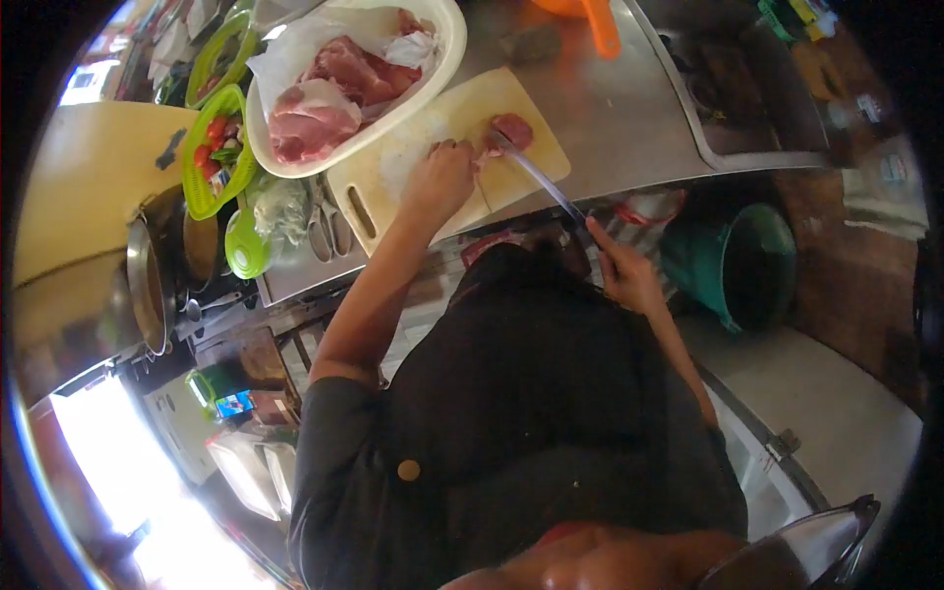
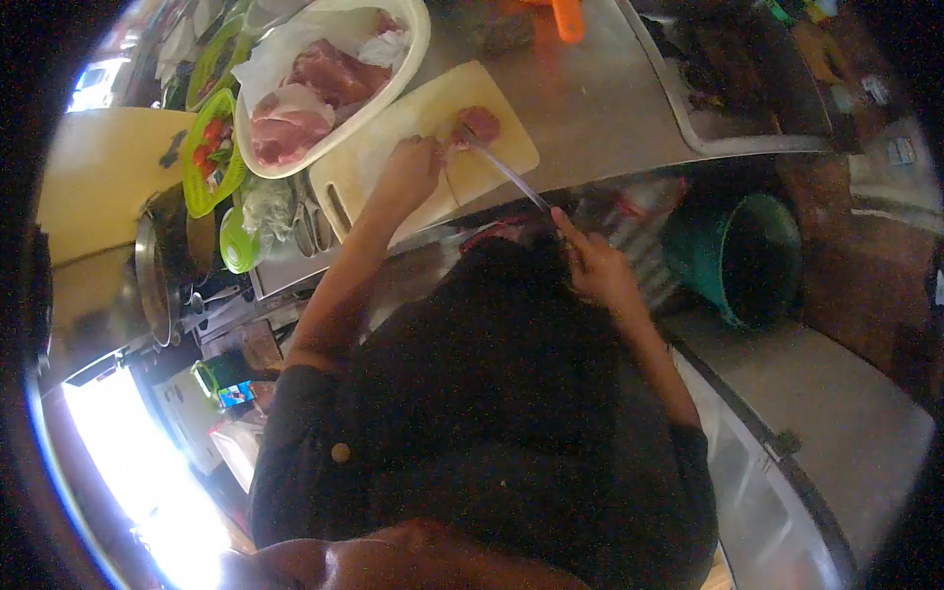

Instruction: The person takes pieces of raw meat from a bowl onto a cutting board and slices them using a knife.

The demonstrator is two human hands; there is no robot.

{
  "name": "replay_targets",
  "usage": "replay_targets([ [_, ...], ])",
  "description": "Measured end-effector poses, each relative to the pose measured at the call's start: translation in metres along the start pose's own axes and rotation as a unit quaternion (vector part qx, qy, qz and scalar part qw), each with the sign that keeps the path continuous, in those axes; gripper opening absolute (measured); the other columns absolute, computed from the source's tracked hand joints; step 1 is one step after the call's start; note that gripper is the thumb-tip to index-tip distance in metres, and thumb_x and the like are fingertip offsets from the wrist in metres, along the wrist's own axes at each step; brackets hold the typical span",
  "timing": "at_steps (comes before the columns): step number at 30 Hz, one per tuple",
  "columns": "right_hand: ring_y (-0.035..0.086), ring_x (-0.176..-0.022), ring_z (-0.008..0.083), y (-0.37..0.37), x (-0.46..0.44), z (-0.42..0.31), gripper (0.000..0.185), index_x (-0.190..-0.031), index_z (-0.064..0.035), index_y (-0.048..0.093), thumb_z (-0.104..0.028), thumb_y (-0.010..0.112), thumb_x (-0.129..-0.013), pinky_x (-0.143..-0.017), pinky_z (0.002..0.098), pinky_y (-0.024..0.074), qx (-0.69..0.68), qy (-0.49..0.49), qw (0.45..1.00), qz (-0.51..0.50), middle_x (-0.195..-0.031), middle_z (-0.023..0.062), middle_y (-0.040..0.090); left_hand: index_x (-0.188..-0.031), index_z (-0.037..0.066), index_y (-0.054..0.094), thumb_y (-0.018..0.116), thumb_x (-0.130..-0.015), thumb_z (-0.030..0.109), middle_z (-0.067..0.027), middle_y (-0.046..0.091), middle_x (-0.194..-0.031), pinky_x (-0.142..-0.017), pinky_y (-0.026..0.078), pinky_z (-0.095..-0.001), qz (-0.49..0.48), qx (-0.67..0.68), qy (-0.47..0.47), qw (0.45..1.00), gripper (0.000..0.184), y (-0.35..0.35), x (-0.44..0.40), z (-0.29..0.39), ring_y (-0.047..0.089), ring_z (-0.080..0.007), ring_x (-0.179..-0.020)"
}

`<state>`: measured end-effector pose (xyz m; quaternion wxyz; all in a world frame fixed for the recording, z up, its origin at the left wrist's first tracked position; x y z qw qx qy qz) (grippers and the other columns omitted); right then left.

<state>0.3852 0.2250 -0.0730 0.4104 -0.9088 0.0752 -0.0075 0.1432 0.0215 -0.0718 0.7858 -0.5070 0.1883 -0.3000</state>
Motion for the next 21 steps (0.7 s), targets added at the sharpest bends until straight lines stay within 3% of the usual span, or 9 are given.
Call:
replay_targets([
  [4, 0.053, -0.056, 0.0261, 0.002, 0.007, -0.005, 0.061, -0.139, -0.0253, 0.045, -0.003, 0.058, -0.083, -0.057, 0.0367, 0.046, 0.031, 0.028, 0.999, 0.0, -0.064, 0.0128, 0.05, -0.095, 0.003, 0.061, 0.057, -0.082, 0.012, -0.0216, 0.061, -0.091, -0.083, 0.045, -0.0468, -0.009, 0.036, -0.011, 0.999, 0.016, -0.008, 0.011, 0.004, 0.056, -0.0406, -0.09],
  [6, 0.052, -0.056, 0.0261, 0.006, 0.009, -0.007, 0.062, -0.139, -0.0252, 0.045, -0.003, 0.058, -0.083, -0.057, 0.0364, 0.0461, 0.019, 0.04, 0.999, -0.008, -0.064, 0.0123, 0.05, -0.097, 0.004, 0.061, 0.058, -0.082, 0.013, -0.0216, 0.061, -0.091, -0.082, 0.046, -0.0467, 0.065, 0.048, 0.042, 0.996, 0.018, -0.012, 0.012, 0.009, 0.057, -0.0401, -0.09],
  [7, 0.054, -0.059, 0.029, 0.007, 0.01, -0.007, 0.061, -0.139, -0.0299, 0.042, -0.007, 0.058, -0.084, -0.058, 0.0396, 0.047, 0.012, 0.042, 0.999, -0.016, -0.068, 0.0132, 0.05, -0.098, 0.004, 0.061, 0.058, -0.082, 0.013, -0.0216, 0.061, -0.09, -0.082, 0.046, -0.0466, 0.101, 0.055, 0.068, 0.991, 0.018, -0.016, 0.014, 0.012, 0.057, -0.0399, -0.091],
  [9, 0.057, -0.066, 0.035, 0.01, 0.012, -0.005, 0.061, -0.14, -0.0393, 0.037, -0.015, 0.057, -0.087, -0.059, 0.0459, 0.0489, -0.003, 0.047, 0.998, -0.031, -0.076, 0.0149, 0.051, -0.1, 0.004, 0.061, 0.058, -0.083, 0.013, -0.0215, 0.06, -0.093, -0.08, 0.047, -0.0466, 0.068, 0.06, 0.004, 0.996, 0.019, -0.024, 0.017, 0.026, 0.058, -0.04, -0.091],
  [12, 0.056, -0.07, 0.0338, 0.007, 0.009, -0.015, 0.057, -0.138, -0.0378, 0.041, -0.015, 0.057, -0.088, -0.062, 0.0443, 0.0484, -0.02, 0.053, 0.997, -0.044, -0.079, 0.0142, 0.051, -0.097, 0.004, 0.06, 0.057, -0.083, 0.012, -0.0212, 0.061, -0.09, -0.075, 0.048, -0.0493, 0.079, 0.064, -0.041, 0.994, 0.016, -0.023, 0.018, 0.039, 0.059, -0.0403, -0.086],
  [15, 0.054, -0.064, 0.0283, 0.004, 0.007, -0.023, 0.057, -0.135, -0.0248, 0.049, -0.004, 0.059, -0.084, -0.06, 0.0387, 0.0452, -0.026, 0.041, 0.999, -0.018, -0.073, 0.0115, 0.05, -0.094, 0.003, 0.06, 0.055, -0.082, 0.01, -0.0211, 0.062, -0.089, -0.074, 0.049, -0.0496, 0.086, 0.042, -0.042, 0.995, 0.015, -0.018, 0.021, 0.037, 0.059, -0.0401, -0.085],
  [21, 0.055, -0.064, 0.031, 0.004, 0.01, -0.03, 0.051, -0.132, -0.0264, 0.051, -0.008, 0.058, -0.085, -0.058, 0.0405, 0.0458, 0.079, 0.048, 0.995, 0.025, -0.075, 0.0115, 0.05, -0.092, 0.002, 0.063, 0.054, -0.078, 0.006, -0.0168, 0.061, -0.093, -0.082, 0.047, -0.0421, 0.082, -0.044, 0.03, 0.995, 0.017, -0.01, 0.033, 0.027, 0.057, -0.034, -0.094],
])
Point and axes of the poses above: each hand's wrist, its own x-axis away from the middle knuckle, its own y-axis out of the palm, z = x × y, the point moved 3 cm from there along -x, towards the middle knuckle
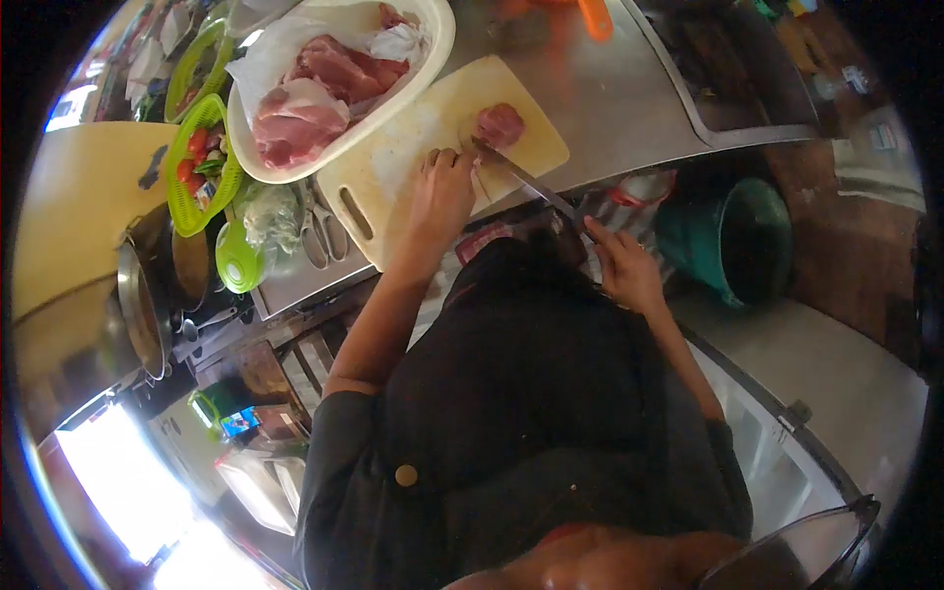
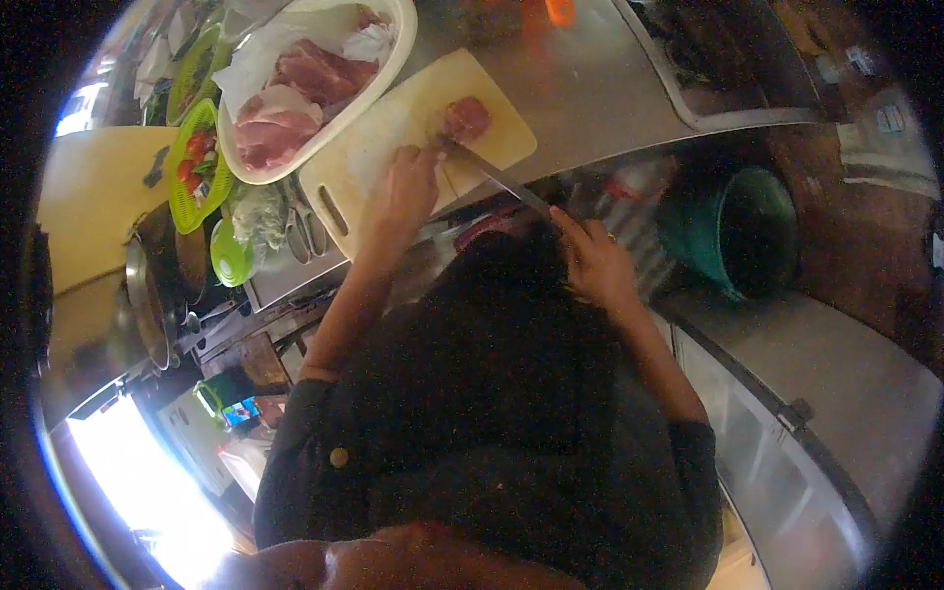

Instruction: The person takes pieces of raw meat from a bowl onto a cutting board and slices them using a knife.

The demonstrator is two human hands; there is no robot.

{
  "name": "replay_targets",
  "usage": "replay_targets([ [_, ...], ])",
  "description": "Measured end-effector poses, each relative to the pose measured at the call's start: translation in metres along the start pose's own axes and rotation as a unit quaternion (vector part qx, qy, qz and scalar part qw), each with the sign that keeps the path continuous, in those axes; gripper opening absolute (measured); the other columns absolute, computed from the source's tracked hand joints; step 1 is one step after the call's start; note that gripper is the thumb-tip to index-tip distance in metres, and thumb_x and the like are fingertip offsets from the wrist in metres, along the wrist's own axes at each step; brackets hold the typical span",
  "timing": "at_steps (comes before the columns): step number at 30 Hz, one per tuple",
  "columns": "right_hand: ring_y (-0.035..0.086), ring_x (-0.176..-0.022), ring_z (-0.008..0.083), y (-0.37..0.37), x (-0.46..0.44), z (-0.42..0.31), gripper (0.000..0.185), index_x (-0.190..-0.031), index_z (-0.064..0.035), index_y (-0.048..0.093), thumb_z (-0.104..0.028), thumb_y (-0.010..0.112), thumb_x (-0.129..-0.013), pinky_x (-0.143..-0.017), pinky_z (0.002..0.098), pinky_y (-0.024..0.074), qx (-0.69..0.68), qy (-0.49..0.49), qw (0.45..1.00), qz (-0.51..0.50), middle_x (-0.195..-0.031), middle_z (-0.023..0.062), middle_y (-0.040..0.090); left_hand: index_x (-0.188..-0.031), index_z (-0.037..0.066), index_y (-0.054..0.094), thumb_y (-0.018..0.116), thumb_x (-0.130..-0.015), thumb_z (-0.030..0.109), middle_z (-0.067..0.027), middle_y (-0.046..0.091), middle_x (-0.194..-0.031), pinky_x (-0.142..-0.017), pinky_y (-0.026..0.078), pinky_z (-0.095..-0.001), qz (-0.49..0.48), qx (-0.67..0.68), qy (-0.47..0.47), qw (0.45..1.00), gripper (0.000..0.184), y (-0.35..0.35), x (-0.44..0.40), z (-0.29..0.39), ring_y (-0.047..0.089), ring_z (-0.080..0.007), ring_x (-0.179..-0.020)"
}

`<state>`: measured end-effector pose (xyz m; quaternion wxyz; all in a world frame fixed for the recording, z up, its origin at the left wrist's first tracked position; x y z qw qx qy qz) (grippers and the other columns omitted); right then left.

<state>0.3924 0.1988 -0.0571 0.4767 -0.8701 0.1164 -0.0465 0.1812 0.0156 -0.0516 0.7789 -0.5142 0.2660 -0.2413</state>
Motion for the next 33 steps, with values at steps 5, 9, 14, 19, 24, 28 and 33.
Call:
replay_targets([
  [5, 0.057, -0.064, 0.0315, -0.001, 0.002, -0.007, 0.05, -0.131, -0.027, 0.052, -0.009, 0.059, -0.085, -0.056, 0.0403, 0.0467, 0.009, 0.002, 1.0, -0.016, -0.076, 0.0126, 0.051, -0.095, 0.003, 0.065, 0.055, -0.075, 0.004, -0.0138, 0.06, -0.093, -0.084, 0.046, -0.0399, 0.011, -0.024, 0.064, 0.998, 0.022, 0.007, 0.009, -0.011, 0.055, -0.0307, -0.094],
  [9, 0.059, -0.066, 0.0316, 0.004, 0.004, -0.004, 0.05, -0.131, -0.0267, 0.052, -0.008, 0.059, -0.086, -0.059, 0.0398, 0.0483, 0.035, 0.025, 0.997, -0.057, -0.079, 0.0132, 0.053, -0.095, 0.003, 0.065, 0.056, -0.075, 0.005, -0.0125, 0.061, -0.094, -0.085, 0.045, -0.0396, 0.006, -0.017, 0.059, 0.998, 0.022, 0.006, 0.016, -0.018, 0.054, -0.0302, -0.097],
  [14, 0.061, -0.075, 0.0364, 0.023, -0.001, 0.012, 0.047, -0.134, -0.0314, 0.047, -0.017, 0.055, -0.09, -0.064, 0.0451, 0.0514, -0.143, 0.005, 0.989, -0.038, -0.093, 0.0144, 0.058, -0.088, 0.003, 0.065, 0.059, -0.076, 0.006, -0.0121, 0.062, -0.093, -0.085, 0.046, -0.0408, 0.078, 0.055, 0.097, 0.991, 0.014, -0.016, 0.01, 0.008, 0.055, -0.03, -0.097],
  [19, 0.061, -0.077, 0.0373, 0.003, -0.004, -0.001, 0.049, -0.135, -0.0264, 0.047, -0.012, 0.055, -0.088, -0.065, 0.0472, 0.0502, -0.134, 0.02, 0.988, -0.07, -0.096, 0.0163, 0.059, -0.075, 0.003, 0.064, 0.064, -0.076, 0.009, -0.012, 0.062, -0.081, -0.077, 0.05, -0.0409, 0.107, 0.108, 0.099, 0.983, 0.006, 0.022, 0.003, -0.006, 0.058, -0.0301, -0.088],
  [24, 0.062, -0.077, 0.0383, 0.002, -0.015, -0.013, 0.054, -0.137, -0.0259, 0.042, -0.012, 0.055, -0.086, -0.064, 0.0471, 0.0507, 0.061, 0.039, 0.989, -0.128, -0.096, 0.0189, 0.058, -0.072, 0.004, 0.064, 0.065, -0.075, 0.01, -0.0112, 0.062, -0.078, -0.073, 0.052, -0.0404, 0.116, 0.117, 0.129, 0.978, 0.007, 0.03, 0.001, -0.012, 0.06, -0.0294, -0.085],
  [28, 0.063, -0.077, 0.0378, 0.029, -0.053, -0.03, 0.058, -0.139, -0.0295, 0.039, -0.015, 0.055, -0.085, -0.064, 0.0469, 0.0521, 0.106, 0.008, 0.989, -0.101, -0.095, 0.0184, 0.058, -0.072, 0.004, 0.064, 0.065, -0.075, 0.011, -0.0116, 0.062, -0.079, -0.073, 0.052, -0.0412, 0.101, 0.1, 0.133, 0.981, 0.008, 0.029, 0.002, -0.01, 0.061, -0.0297, -0.084],
  [33, 0.065, -0.079, 0.036, 0.037, -0.074, -0.026, 0.063, -0.139, -0.0309, 0.037, -0.015, 0.057, -0.082, -0.064, 0.0464, 0.0536, 0.153, -0.02, 0.984, -0.084, -0.098, 0.0171, 0.058, -0.071, 0.003, 0.064, 0.064, -0.076, 0.012, -0.0127, 0.063, -0.078, -0.072, 0.052, -0.0411, 0.09, 0.088, 0.123, 0.984, 0.01, 0.029, -0.002, -0.008, 0.061, -0.0304, -0.082],
])
Point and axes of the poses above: each hand's wrist, its own x-axis away from the middle knuckle, its own y-axis out of the palm, z = x × y, the point moved 3 cm from there along -x, towards the middle knuckle
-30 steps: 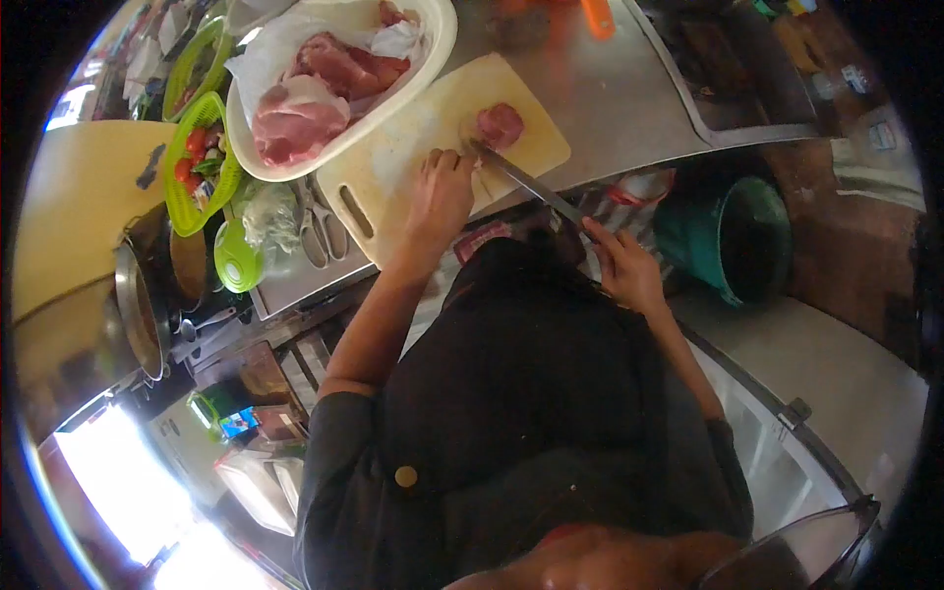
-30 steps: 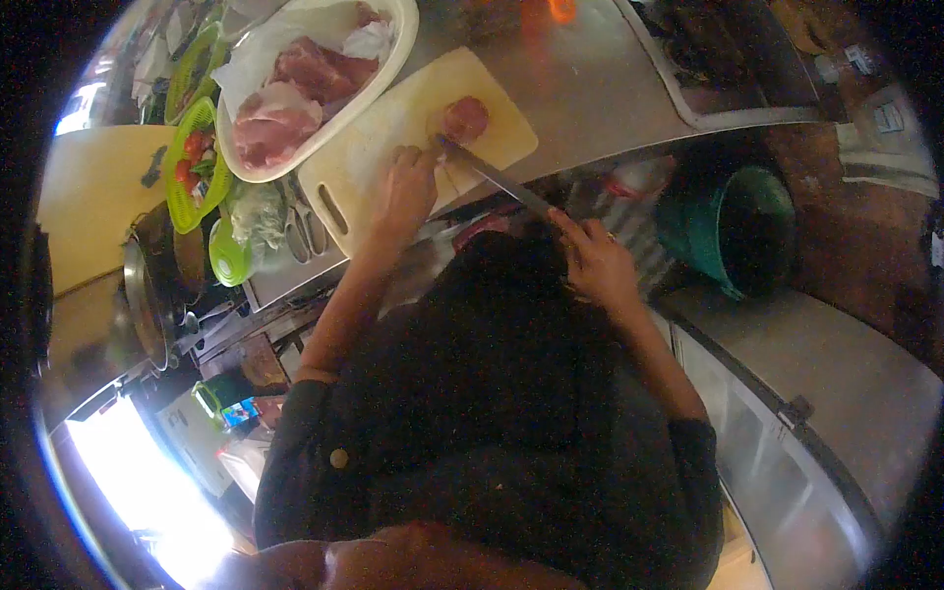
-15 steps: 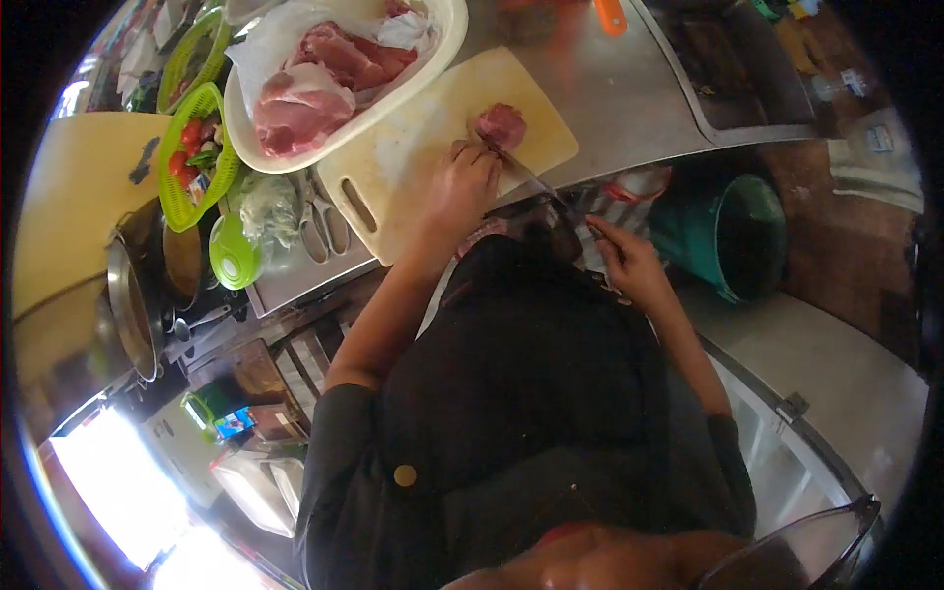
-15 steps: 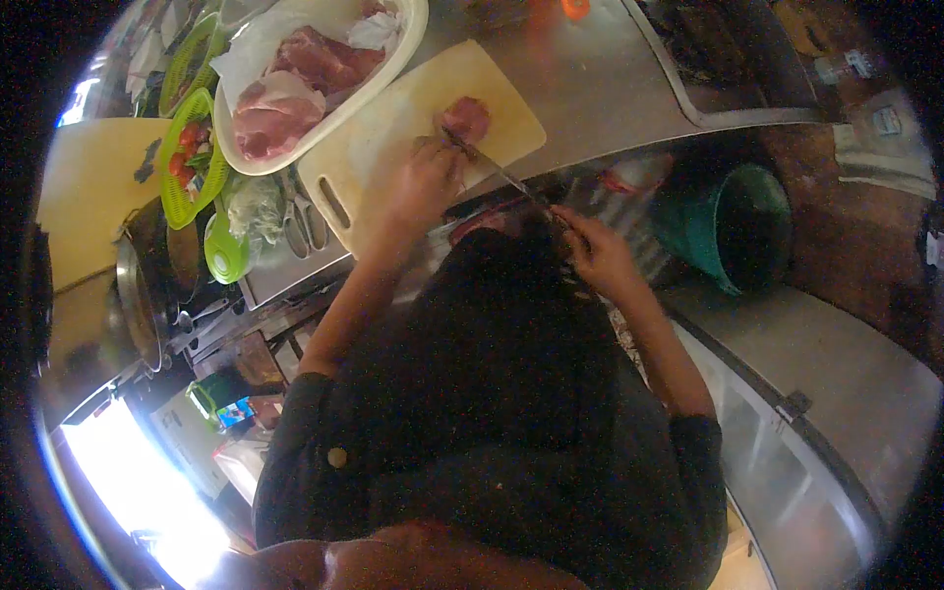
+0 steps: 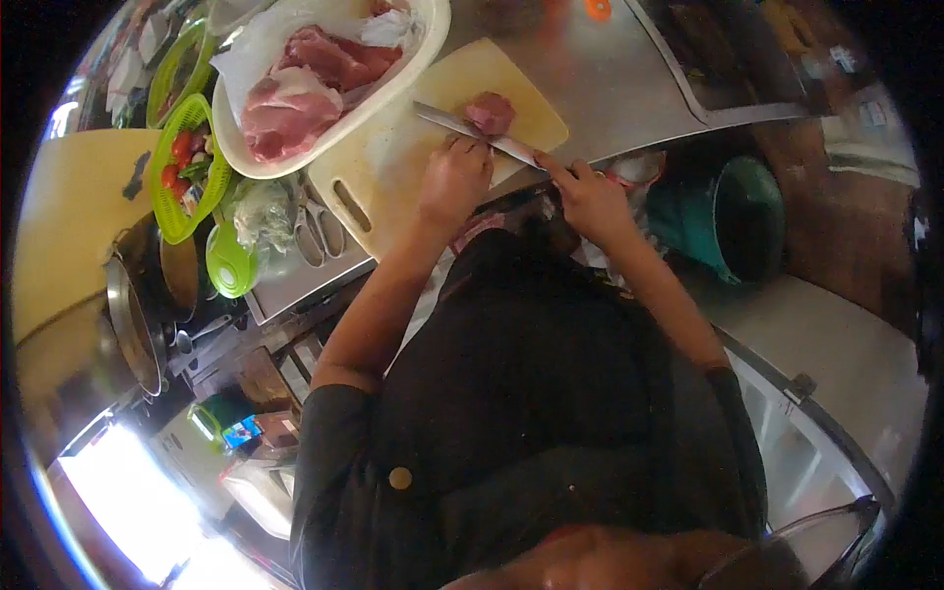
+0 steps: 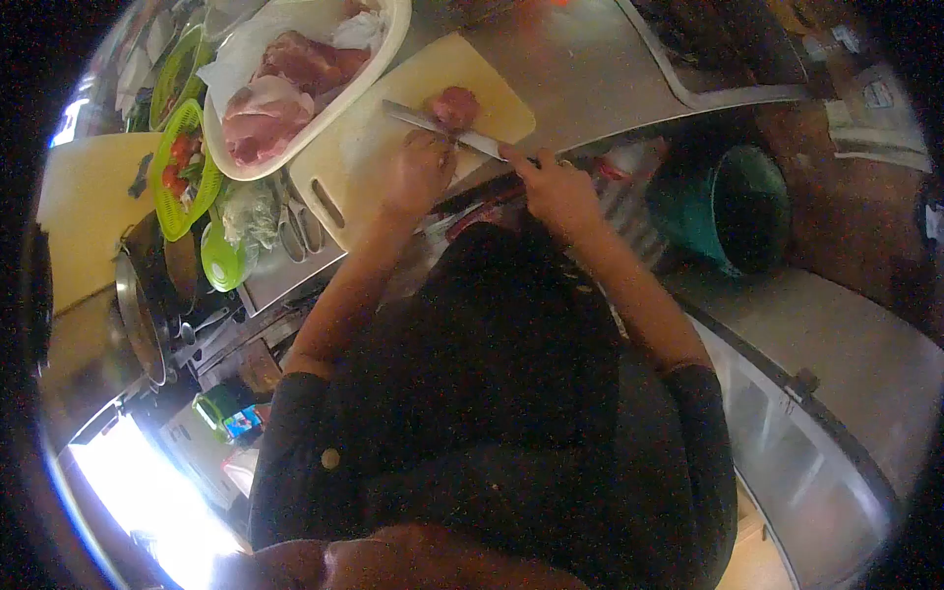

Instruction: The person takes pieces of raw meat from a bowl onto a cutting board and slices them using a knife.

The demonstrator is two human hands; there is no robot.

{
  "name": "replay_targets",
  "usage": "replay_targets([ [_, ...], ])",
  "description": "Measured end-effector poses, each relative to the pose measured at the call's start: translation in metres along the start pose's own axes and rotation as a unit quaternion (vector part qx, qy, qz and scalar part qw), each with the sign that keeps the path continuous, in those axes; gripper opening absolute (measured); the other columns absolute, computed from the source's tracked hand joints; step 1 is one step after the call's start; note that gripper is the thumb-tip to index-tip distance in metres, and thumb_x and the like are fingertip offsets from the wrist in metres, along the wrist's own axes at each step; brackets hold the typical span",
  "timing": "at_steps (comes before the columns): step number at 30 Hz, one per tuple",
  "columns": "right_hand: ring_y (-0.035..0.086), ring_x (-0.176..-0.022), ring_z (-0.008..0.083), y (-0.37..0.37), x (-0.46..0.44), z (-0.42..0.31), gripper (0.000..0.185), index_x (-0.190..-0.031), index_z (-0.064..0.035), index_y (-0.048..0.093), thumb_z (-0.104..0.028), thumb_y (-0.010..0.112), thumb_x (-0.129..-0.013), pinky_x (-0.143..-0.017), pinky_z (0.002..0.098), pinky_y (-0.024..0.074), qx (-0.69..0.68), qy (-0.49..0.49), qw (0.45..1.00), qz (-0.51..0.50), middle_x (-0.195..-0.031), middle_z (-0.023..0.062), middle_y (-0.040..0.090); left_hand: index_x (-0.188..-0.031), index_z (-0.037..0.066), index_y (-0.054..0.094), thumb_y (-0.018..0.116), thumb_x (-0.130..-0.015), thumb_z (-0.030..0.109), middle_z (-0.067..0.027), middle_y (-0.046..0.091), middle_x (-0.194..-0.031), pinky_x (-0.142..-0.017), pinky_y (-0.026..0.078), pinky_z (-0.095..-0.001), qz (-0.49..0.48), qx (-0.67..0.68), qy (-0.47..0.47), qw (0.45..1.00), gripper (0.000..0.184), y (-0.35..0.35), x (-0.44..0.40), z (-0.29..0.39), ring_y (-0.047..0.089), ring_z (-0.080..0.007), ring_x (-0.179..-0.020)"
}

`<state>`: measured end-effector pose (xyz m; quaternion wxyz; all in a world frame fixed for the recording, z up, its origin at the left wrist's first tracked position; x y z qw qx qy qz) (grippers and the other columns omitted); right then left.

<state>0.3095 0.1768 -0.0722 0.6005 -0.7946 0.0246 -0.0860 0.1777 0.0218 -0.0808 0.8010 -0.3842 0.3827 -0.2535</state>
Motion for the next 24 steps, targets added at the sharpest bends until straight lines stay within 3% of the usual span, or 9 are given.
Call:
replay_targets([
  [4, 0.065, -0.076, 0.0364, -0.006, 0.038, 0.033, 0.063, -0.138, -0.0318, 0.039, -0.015, 0.057, -0.081, -0.062, 0.045, 0.0539, 0.002, 0.001, 1.0, 0.022, -0.101, 0.0174, 0.058, -0.073, 0.002, 0.064, 0.063, -0.077, 0.011, -0.0134, 0.062, -0.076, -0.072, 0.052, -0.0419, 0.005, -0.016, 0.012, 1.0, 0.01, 0.003, -0.001, -0.003, 0.061, -0.0317, -0.08],
  [9, 0.064, -0.08, 0.037, -0.015, 0.066, 0.051, 0.059, -0.137, -0.0316, 0.041, -0.014, 0.056, -0.083, -0.066, 0.0466, 0.0534, -0.013, 0.04, 0.999, -0.008, -0.104, 0.0173, 0.058, -0.077, 0.003, 0.064, 0.064, -0.079, 0.015, -0.0143, 0.063, -0.081, -0.072, 0.051, -0.0434, -0.054, -0.019, -0.028, 0.998, 0.012, -0.004, -0.005, 0.0, 0.06, -0.0337, -0.082],
  [14, 0.064, -0.084, 0.0379, -0.013, -0.005, 0.018, 0.056, -0.137, -0.0297, 0.041, -0.014, 0.053, -0.085, -0.071, 0.0477, 0.053, -0.018, 0.043, 0.999, -0.028, -0.107, 0.0186, 0.058, -0.081, 0.002, 0.064, 0.063, -0.079, 0.014, -0.0155, 0.063, -0.083, -0.072, 0.051, -0.0439, -0.069, -0.014, -0.038, 0.997, 0.012, -0.005, -0.003, 0.002, 0.059, -0.0342, -0.085],
  [18, 0.064, -0.087, 0.0385, -0.017, -0.013, 0.02, 0.051, -0.137, -0.0261, 0.041, -0.016, 0.051, -0.088, -0.073, 0.0478, 0.0525, -0.023, 0.038, 0.999, -0.028, -0.107, 0.0174, 0.059, -0.088, 0.003, 0.064, 0.063, -0.079, 0.014, -0.0157, 0.063, -0.085, -0.073, 0.051, -0.0442, -0.076, -0.012, -0.055, 0.996, 0.014, -0.006, -0.002, 0.001, 0.06, -0.0341, -0.086],
  [21, 0.061, -0.085, 0.037, -0.014, 0.013, 0.045, 0.047, -0.135, -0.023, 0.046, -0.014, 0.051, -0.09, -0.074, 0.0445, 0.0494, -0.077, 0.039, 0.996, 0.002, -0.098, 0.0175, 0.059, -0.083, 0.002, 0.064, 0.063, -0.078, 0.012, -0.0165, 0.063, -0.086, -0.072, 0.051, -0.0447, -0.06, 0.013, -0.087, 0.994, 0.011, -0.015, -0.006, 0.006, 0.06, -0.0359, -0.084],
  [24, 0.061, -0.092, 0.0338, -0.017, 0.032, 0.054, 0.044, -0.132, -0.0172, 0.05, -0.011, 0.053, -0.089, -0.081, 0.0391, 0.0483, -0.214, 0.008, 0.977, 0.02, -0.104, 0.0182, 0.061, -0.086, 0.002, 0.066, 0.065, -0.077, 0.011, -0.0171, 0.064, -0.086, -0.069, 0.052, -0.0437, -0.078, 0.018, -0.144, 0.986, 0.013, -0.027, -0.011, 0.011, 0.061, -0.0388, -0.08],
])
Point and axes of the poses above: each hand's wrist, its own x-axis away from the middle knuckle, its own y-axis out of the palm, z = x × y, the point moved 3 cm from there along -x, towards the middle knuckle
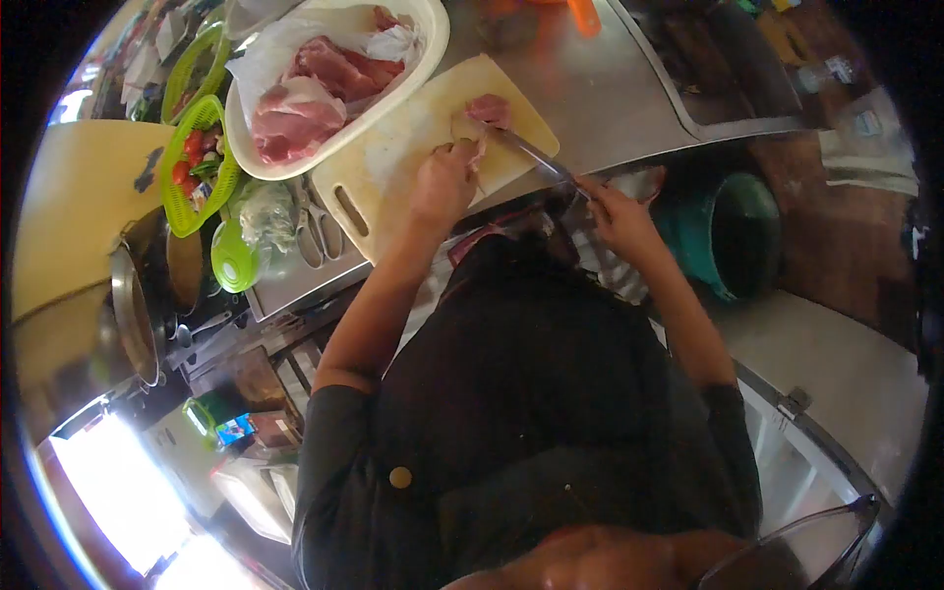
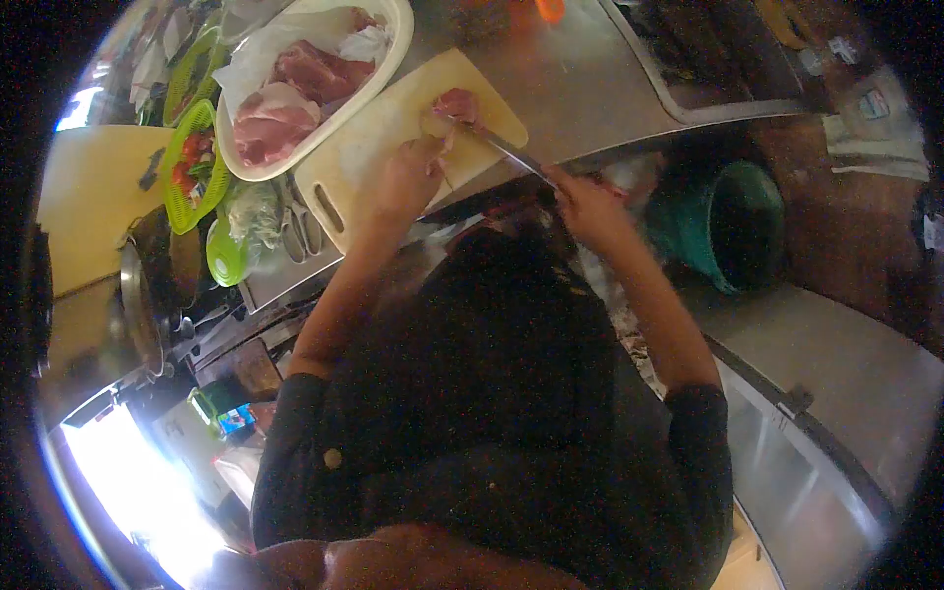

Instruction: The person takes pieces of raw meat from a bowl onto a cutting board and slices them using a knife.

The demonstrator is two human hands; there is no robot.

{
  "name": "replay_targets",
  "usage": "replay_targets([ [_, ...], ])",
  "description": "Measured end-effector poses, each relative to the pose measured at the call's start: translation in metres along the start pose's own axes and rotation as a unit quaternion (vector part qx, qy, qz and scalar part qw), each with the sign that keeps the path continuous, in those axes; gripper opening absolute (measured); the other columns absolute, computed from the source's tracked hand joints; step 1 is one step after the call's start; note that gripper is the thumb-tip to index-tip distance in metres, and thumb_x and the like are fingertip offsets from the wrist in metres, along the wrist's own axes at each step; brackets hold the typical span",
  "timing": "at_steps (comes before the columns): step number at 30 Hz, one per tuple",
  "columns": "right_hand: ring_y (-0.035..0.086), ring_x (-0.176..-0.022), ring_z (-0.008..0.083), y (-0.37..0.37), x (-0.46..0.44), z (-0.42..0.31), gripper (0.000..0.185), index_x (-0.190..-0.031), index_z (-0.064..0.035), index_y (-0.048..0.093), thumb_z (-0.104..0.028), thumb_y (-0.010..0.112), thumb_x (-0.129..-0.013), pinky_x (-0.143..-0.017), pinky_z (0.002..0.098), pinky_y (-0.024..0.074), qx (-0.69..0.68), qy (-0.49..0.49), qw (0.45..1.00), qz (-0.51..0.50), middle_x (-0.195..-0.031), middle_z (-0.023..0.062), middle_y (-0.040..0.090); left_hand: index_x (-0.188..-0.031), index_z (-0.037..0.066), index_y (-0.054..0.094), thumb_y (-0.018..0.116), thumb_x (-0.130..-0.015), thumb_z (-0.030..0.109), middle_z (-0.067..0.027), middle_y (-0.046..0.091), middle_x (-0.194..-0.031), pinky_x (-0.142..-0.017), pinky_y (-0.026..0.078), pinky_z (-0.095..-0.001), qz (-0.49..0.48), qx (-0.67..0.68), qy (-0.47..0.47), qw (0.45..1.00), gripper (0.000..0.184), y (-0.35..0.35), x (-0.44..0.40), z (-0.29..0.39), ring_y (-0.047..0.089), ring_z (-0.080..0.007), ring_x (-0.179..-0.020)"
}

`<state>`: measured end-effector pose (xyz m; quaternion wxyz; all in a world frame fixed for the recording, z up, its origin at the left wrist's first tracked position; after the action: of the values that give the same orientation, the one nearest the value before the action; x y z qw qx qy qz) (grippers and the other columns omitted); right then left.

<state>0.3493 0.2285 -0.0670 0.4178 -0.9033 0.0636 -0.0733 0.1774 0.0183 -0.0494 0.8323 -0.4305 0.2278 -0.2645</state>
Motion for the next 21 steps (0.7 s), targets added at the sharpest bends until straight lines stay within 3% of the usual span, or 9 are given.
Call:
replay_targets([
  [1, 0.062, -0.093, 0.0327, -0.005, 0.006, -0.004, 0.043, -0.131, -0.0161, 0.052, -0.01, 0.053, -0.088, -0.082, 0.0377, 0.048, -0.041, 0.008, 0.999, -0.021, -0.106, 0.0179, 0.062, -0.089, 0.002, 0.067, 0.066, -0.076, 0.011, -0.0173, 0.065, -0.086, -0.068, 0.052, -0.0431, -0.011, -0.003, -0.022, 1.0, 0.015, -0.003, -0.001, -0.001, 0.061, -0.0398, -0.078],
  [4, 0.062, -0.092, 0.0303, -0.02, 0.024, -0.006, 0.041, -0.129, -0.0138, 0.054, -0.008, 0.054, -0.089, -0.083, 0.0349, 0.0474, -0.123, 0.029, 0.99, -0.067, -0.111, 0.0166, 0.063, -0.094, 0.004, 0.069, 0.06, -0.077, 0.011, -0.0148, 0.068, -0.091, -0.073, 0.053, -0.038, -0.053, -0.001, -0.056, 0.997, 0.02, -0.007, -0.013, -0.024, 0.067, -0.0271, -0.08],
  [7, 0.063, -0.087, 0.027, -0.023, 0.044, 0.015, 0.039, -0.13, -0.0134, 0.053, -0.011, 0.053, -0.091, -0.081, 0.0346, 0.0475, -0.155, 0.035, 0.986, -0.05, -0.113, 0.0142, 0.064, -0.091, 0.002, 0.069, 0.063, -0.078, 0.013, -0.0119, 0.069, -0.08, -0.069, 0.053, -0.0319, -0.024, 0.116, -0.132, 0.984, 0.018, -0.045, -0.031, -0.013, 0.067, -0.0198, -0.07],
  [8, 0.062, -0.086, 0.024, -0.024, 0.049, 0.019, 0.039, -0.131, -0.0129, 0.053, -0.012, 0.053, -0.092, -0.081, 0.0341, 0.0473, -0.182, 0.022, 0.983, -0.023, -0.111, 0.0131, 0.065, -0.089, 0.001, 0.069, 0.067, -0.078, 0.013, -0.0091, 0.069, -0.075, -0.065, 0.052, -0.0272, 0.023, 0.165, -0.122, 0.978, 0.016, -0.069, -0.038, 0.012, 0.065, -0.0129, -0.067],
  [11, 0.058, -0.081, 0.0168, -0.033, 0.058, 0.021, 0.039, -0.132, -0.0124, 0.052, -0.014, 0.053, -0.093, -0.079, 0.0316, 0.0464, -0.234, 0.085, 0.968, -0.008, -0.101, 0.0086, 0.066, -0.086, 0.001, 0.07, 0.065, -0.079, 0.006, -0.0111, 0.07, -0.077, -0.062, 0.054, -0.0262, 0.162, 0.146, 0.06, 0.974, 0.01, -0.087, -0.075, 0.021, 0.068, -0.016, -0.066],
  [14, 0.053, -0.08, 0.0128, -0.04, 0.063, 0.024, 0.039, -0.133, -0.0118, 0.052, -0.015, 0.052, -0.094, -0.077, 0.028, 0.0447, -0.252, 0.134, 0.958, 0.011, -0.093, 0.0046, 0.064, -0.085, 0.001, 0.07, 0.065, -0.078, 0.003, -0.0105, 0.07, -0.077, -0.062, 0.054, -0.0268, 0.211, 0.22, 0.059, 0.95, 0.009, -0.088, -0.105, 0.032, 0.068, -0.0159, -0.066],
  [17, 0.052, -0.08, 0.012, -0.035, 0.066, 0.039, 0.039, -0.133, -0.0108, 0.051, -0.014, 0.051, -0.094, -0.076, 0.0263, 0.0435, -0.264, 0.141, 0.954, 0.034, -0.089, 0.0029, 0.061, -0.086, 0.001, 0.071, 0.065, -0.079, 0.005, -0.0103, 0.071, -0.078, -0.065, 0.055, -0.0291, 0.217, 0.135, 0.084, 0.963, 0.01, -0.066, -0.122, 0.034, 0.069, -0.0208, -0.068],
  [18, 0.052, -0.08, 0.0121, -0.033, 0.067, 0.045, 0.039, -0.133, -0.0105, 0.051, -0.014, 0.051, -0.094, -0.076, 0.0261, 0.0432, -0.268, 0.141, 0.952, 0.039, -0.088, 0.0026, 0.06, -0.092, 0.002, 0.07, 0.066, -0.078, 0.01, -0.0132, 0.07, -0.085, -0.071, 0.054, -0.0334, 0.156, 0.119, 0.037, 0.98, 0.017, -0.042, -0.128, 0.014, 0.068, -0.0301, -0.075],
  [21, 0.052, -0.079, 0.0126, -0.032, 0.067, 0.049, 0.039, -0.133, -0.0101, 0.051, -0.013, 0.051, -0.094, -0.077, 0.0282, 0.0443, -0.281, 0.176, 0.943, 0.016, -0.091, 0.0038, 0.062, -0.102, 0.003, 0.068, 0.056, -0.084, 0.006, -0.0186, 0.068, -0.097, -0.076, 0.052, -0.0397, 0.004, -0.066, 0.106, 0.992, 0.022, -0.01, -0.122, 0.008, 0.066, -0.0341, -0.084],
])
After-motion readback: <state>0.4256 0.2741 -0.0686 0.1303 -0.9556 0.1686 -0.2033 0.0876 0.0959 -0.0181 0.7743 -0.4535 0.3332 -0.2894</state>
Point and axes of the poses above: each hand's wrist, its own x-axis away from the middle knuckle, its own y-axis out of the palm, z = x × y, the point moved 3 cm from there along -x, towards the middle knuckle
